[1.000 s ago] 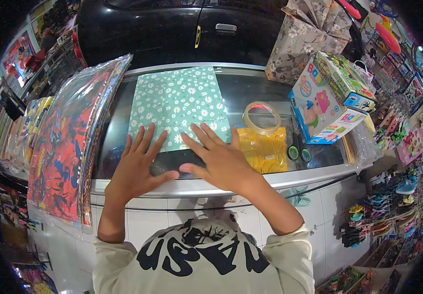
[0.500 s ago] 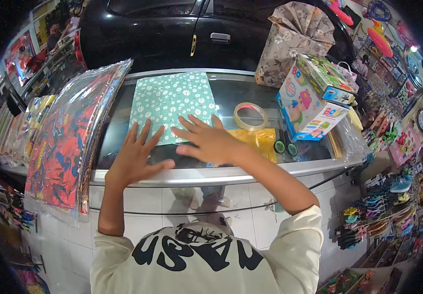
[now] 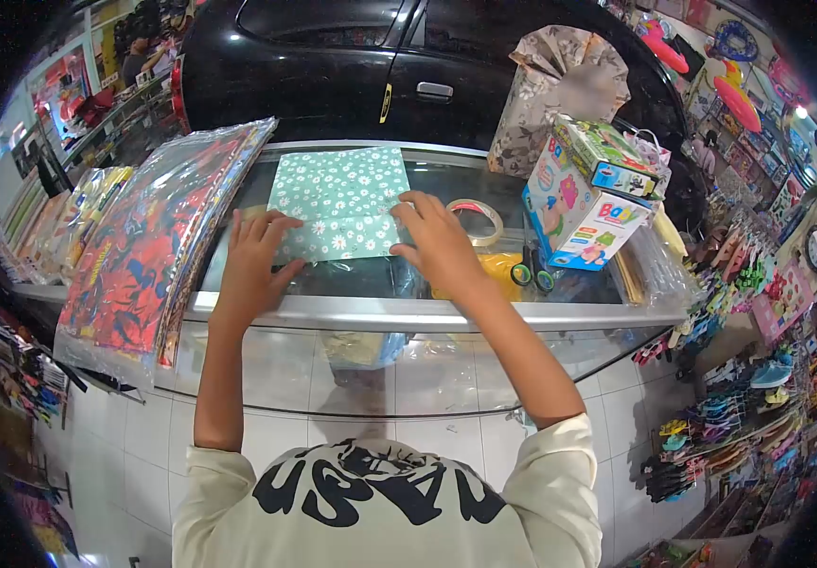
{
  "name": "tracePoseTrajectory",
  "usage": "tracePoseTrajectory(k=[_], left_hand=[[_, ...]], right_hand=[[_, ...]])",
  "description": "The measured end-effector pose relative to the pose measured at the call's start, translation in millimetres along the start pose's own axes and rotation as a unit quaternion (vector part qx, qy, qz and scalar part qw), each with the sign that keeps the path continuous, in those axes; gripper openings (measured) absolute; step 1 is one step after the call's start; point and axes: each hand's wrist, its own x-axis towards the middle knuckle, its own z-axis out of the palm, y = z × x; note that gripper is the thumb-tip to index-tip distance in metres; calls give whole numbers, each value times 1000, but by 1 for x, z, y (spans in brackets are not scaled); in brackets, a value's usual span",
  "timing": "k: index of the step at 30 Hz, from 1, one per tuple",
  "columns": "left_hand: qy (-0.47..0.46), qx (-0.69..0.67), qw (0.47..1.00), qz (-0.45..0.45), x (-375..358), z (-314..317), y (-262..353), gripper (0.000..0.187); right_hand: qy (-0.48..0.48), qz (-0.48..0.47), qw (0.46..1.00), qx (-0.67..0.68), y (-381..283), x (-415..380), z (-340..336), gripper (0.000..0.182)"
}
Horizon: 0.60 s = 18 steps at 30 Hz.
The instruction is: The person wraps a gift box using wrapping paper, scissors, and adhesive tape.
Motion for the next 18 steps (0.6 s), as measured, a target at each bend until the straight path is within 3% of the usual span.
tracePoseTrajectory(k=[8,11,12,15,18], left_hand=[[13,5,999,47,15,1,36,26],[4,-21,1000,4,27,5,41,21],[25,-1,999,42,29,5,43,18],[6,3,997,75,32,7,39,18],[-66,-4,997,46,40,3,35,19]], right_hand=[[9,3,998,54,-7,-19,0,32],[5,2,997,78,-9,-22,-3,28],[7,-1,996,85,-11,-21,-4,27],[25,-26,997,67,-8,-20,-3,25],[24,-48,998,27,-5,-20,-6,24]])
